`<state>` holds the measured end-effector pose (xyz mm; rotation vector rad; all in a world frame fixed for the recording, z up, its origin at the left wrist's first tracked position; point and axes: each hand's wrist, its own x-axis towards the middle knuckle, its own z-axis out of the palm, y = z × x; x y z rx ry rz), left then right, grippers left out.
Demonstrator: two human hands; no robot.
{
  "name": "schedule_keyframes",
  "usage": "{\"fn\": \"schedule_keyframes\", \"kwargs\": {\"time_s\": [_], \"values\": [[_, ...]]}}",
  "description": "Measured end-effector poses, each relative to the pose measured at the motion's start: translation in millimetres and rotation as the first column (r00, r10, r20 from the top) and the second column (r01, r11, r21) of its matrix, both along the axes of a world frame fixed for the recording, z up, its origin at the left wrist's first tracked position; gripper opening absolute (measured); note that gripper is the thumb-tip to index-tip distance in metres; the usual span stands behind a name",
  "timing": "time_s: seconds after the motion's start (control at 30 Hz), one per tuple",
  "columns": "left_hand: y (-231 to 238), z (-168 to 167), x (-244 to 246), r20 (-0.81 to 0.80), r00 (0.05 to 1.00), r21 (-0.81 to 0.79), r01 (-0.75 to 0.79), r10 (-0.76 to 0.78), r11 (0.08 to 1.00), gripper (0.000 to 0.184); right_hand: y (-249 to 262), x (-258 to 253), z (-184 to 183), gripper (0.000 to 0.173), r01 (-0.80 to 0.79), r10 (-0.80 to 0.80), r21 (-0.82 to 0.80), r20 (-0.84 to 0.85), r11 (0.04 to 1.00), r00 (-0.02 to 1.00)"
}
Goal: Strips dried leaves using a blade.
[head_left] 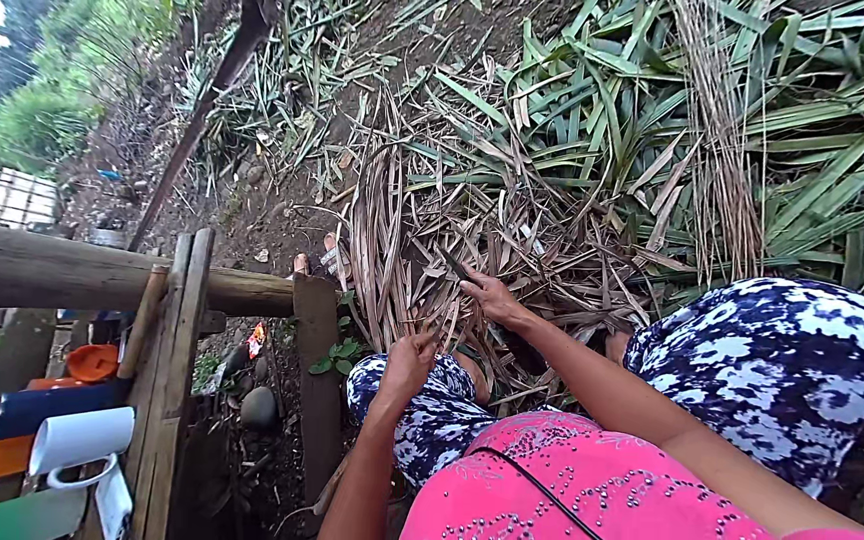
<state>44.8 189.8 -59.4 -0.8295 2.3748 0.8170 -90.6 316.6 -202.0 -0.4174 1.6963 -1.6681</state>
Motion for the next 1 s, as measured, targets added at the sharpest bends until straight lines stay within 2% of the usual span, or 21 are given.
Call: {"fn": "schedule_keyframes", "kwargs": {"time_s": [0.2, 0.33, 0.43, 0.47, 0.5, 0.53, 0.6, 0.7, 0.77, 0.9, 1.0], "values": [[-6, 19, 21, 0.017, 0.997, 0.0, 0.077, -0.077, 0.997, 0.025, 16, -16, 6, 0.055, 0.094, -0.094, 0.004, 0.042, 0.996, 0.995], [-13, 33, 32, 0.087, 0.991, 0.004, 0.107, -0.107, 0.994, 0.026, 21, -46, -24, 0.054, 0.235, -0.241, 0.082, 0.069, 0.969, 0.968], [-21, 32, 29, 0.089, 0.993, -0.112, 0.088, -0.078, 0.99, 0.028, 29, -49, -8, 0.052, 0.294, -0.311, 0.123, 0.151, 0.948, 0.938], [-23, 27, 24, 0.086, 0.994, -0.148, 0.075, -0.063, 0.986, 0.029, 25, -42, 2, 0.051, 0.255, -0.268, 0.09, 0.205, 0.963, 0.941], [-25, 21, 18, 0.071, 0.996, -0.161, 0.062, -0.051, 0.985, 0.03, 21, -32, 11, 0.05, 0.168, -0.154, -0.016, 0.319, 0.986, 0.935], [-25, 14, 12, 0.057, 0.997, -0.154, 0.051, -0.043, 0.987, 0.031, 17, -22, 16, 0.048, 0.079, -0.011, -0.141, 0.428, 0.987, 0.904], [-23, 3, -1, 0.013, 0.999, -0.108, 0.044, -0.042, 0.993, 0.03, 9, -8, 24, 0.043, -0.041, 0.206, -0.306, 0.529, 0.951, 0.823], [-21, -5, -8, -0.001, 0.997, -0.064, 0.083, -0.083, 0.995, 0.033, 8, -4, 17, 0.042, -0.02, 0.239, -0.364, 0.566, 0.931, 0.789], [-25, -1, -4, 0.062, 0.99, -0.07, 0.131, -0.126, 0.989, 0.042, 15, -14, 9, 0.041, 0.051, 0.187, -0.367, 0.581, 0.929, 0.792], [-34, 17, 16, 0.15, 0.979, -0.123, 0.16, -0.141, 0.979, 0.024, 36, -45, 18, 0.038, 0.259, -0.01, -0.335, 0.594, 0.906, 0.804], [-34, 27, 17, 0.136, 0.981, -0.193, 0.16, -0.135, 0.968, 0.034, 38, -51, 31, 0.039, 0.33, -0.113, -0.288, 0.575, 0.899, 0.81]]}}
